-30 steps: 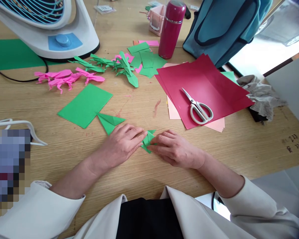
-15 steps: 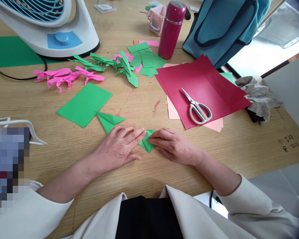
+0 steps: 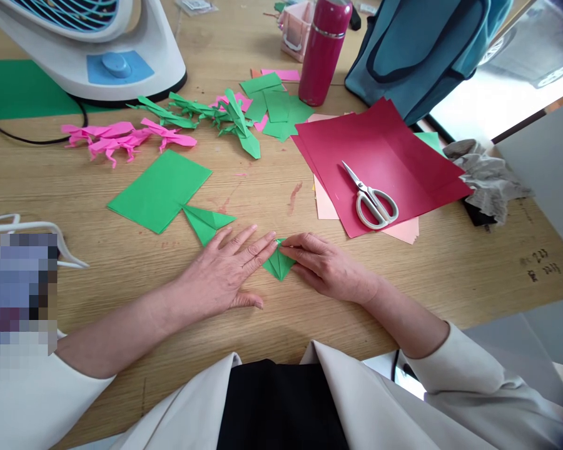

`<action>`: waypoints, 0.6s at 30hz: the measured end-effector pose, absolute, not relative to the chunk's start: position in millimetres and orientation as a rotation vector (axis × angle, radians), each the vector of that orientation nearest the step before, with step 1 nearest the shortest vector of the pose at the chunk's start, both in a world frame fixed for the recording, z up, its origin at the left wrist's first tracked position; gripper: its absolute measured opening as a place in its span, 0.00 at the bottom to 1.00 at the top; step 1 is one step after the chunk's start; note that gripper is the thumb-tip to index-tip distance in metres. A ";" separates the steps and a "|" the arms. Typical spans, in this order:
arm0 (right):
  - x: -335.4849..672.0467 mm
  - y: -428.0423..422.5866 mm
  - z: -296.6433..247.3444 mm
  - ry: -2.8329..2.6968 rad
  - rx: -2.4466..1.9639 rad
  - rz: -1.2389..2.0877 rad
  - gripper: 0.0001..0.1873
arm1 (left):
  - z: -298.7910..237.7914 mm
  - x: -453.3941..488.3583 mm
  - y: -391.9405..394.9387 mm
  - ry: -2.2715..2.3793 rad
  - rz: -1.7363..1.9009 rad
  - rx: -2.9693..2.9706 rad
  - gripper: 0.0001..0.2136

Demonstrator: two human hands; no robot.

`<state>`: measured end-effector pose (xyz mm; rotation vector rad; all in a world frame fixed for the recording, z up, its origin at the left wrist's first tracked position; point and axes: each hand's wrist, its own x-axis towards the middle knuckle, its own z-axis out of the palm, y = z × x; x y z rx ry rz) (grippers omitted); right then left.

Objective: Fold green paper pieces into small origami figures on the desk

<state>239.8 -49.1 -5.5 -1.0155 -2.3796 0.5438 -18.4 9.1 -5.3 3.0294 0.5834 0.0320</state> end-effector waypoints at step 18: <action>239.3 -48.3 -4.2 -2.371 -1.020 0.524 0.21 | -11.0 -25.8 12.2 0.366 0.123 3.045 0.38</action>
